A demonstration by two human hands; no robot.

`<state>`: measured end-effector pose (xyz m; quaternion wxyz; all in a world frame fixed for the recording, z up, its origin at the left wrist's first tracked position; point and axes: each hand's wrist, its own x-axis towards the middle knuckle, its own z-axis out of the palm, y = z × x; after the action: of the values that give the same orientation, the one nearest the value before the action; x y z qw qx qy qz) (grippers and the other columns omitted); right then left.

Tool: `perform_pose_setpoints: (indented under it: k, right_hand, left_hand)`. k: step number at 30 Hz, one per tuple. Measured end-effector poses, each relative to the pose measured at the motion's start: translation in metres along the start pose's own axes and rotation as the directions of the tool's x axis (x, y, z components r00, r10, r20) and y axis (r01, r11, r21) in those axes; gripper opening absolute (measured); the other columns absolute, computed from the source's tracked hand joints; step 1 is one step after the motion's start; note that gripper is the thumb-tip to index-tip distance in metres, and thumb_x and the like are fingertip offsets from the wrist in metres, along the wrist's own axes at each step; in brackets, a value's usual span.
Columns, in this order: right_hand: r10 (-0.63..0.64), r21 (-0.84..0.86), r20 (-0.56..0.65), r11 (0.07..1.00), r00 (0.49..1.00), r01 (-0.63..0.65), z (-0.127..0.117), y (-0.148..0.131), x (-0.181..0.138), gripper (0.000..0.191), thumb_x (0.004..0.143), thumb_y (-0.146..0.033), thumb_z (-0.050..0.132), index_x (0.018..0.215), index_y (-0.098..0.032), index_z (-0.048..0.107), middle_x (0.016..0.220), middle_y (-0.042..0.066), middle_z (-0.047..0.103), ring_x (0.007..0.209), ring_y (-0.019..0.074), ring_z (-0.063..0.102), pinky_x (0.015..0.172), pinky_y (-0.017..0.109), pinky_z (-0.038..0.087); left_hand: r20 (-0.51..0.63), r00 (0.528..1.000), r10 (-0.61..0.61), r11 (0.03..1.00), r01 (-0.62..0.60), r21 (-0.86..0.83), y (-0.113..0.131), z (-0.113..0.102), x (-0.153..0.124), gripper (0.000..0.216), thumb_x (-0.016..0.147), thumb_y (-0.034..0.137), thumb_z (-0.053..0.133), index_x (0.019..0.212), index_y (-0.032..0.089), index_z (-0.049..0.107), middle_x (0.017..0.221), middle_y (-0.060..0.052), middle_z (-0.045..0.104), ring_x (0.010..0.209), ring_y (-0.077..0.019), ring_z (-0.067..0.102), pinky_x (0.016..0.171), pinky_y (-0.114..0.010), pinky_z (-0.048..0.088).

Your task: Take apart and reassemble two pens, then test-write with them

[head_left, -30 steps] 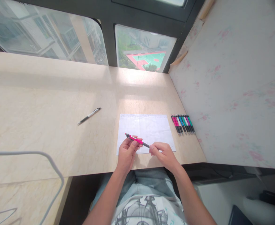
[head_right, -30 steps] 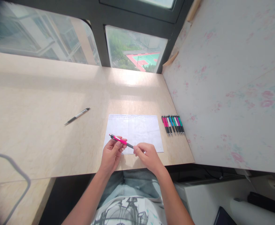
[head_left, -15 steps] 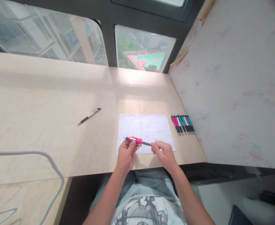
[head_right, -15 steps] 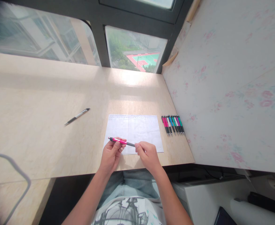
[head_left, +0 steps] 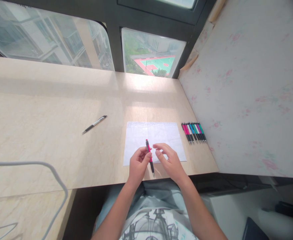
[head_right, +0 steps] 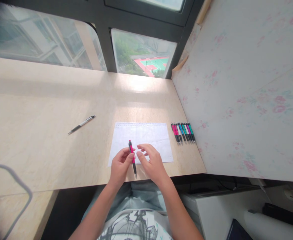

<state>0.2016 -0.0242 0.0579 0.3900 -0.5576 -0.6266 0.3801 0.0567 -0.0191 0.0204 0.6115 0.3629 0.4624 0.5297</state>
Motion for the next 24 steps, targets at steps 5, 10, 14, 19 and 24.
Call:
perform_pose_setpoints:
  k: [5,10,14,19,24]
  right_hand:
    - [0.064,0.308,-0.036,0.95,0.997,-0.05,0.014,-0.01,0.007,0.027,0.095,-0.04,0.05,0.096,-0.021,0.068,0.105,0.008,0.068,0.102,0.0217,0.063,0.091,0.035,0.05]
    - [0.333,0.847,-0.187,0.532,0.924,-0.02,-0.001,0.0,0.015,0.02,0.09,-0.043,0.061,0.092,-0.023,0.063,0.088,0.002,0.064,0.083,0.0159,0.062,0.077,0.032,0.052]
    - [0.34,0.986,-0.045,0.166,0.939,-0.013,-0.027,0.008,0.018,0.025,0.087,-0.044,0.064,0.077,-0.023,0.056,0.069,-0.003,0.05,0.06,0.0109,0.048,0.058,0.026,0.047]
    - [0.313,0.998,-0.005,-0.054,0.95,0.023,-0.042,0.016,0.013,0.037,0.087,-0.037,0.06,0.062,-0.022,0.037,0.056,-0.007,0.034,0.048,0.0094,0.035,0.046,0.023,0.039]
    - [0.288,0.988,-0.023,-0.141,0.957,0.066,-0.043,0.024,0.013,0.036,0.082,-0.025,0.06,0.061,-0.022,0.031,0.051,-0.009,0.032,0.043,0.0077,0.03,0.042,0.022,0.035]
  left_hand:
    - [0.129,0.982,0.138,0.956,-0.166,0.242,0.02,0.008,-0.008,0.014,0.077,0.029,0.074,0.089,0.022,0.075,0.08,-0.004,0.068,0.066,-0.0154,0.054,0.065,-0.027,0.043]
    - [0.29,0.93,0.225,0.843,-0.335,0.421,0.027,-0.009,-0.008,0.018,0.088,0.029,0.06,0.074,0.02,0.066,0.072,-0.002,0.063,0.069,-0.0158,0.054,0.068,-0.028,0.043]
    - [0.228,0.925,0.305,0.743,-0.381,0.551,0.023,-0.033,0.001,0.019,0.091,0.03,0.055,0.079,0.019,0.063,0.074,-0.001,0.064,0.069,-0.0148,0.058,0.067,-0.027,0.044]
    - [0.192,0.897,0.397,0.616,-0.416,0.669,0.013,-0.053,0.011,0.021,0.093,0.029,0.052,0.079,0.019,0.064,0.075,-0.002,0.067,0.069,-0.0149,0.06,0.068,-0.028,0.046]
    - [0.194,0.89,0.413,0.58,-0.422,0.697,0.005,-0.058,0.013,0.023,0.093,0.03,0.05,0.078,0.02,0.064,0.077,-0.003,0.069,0.07,-0.015,0.062,0.069,-0.028,0.048]
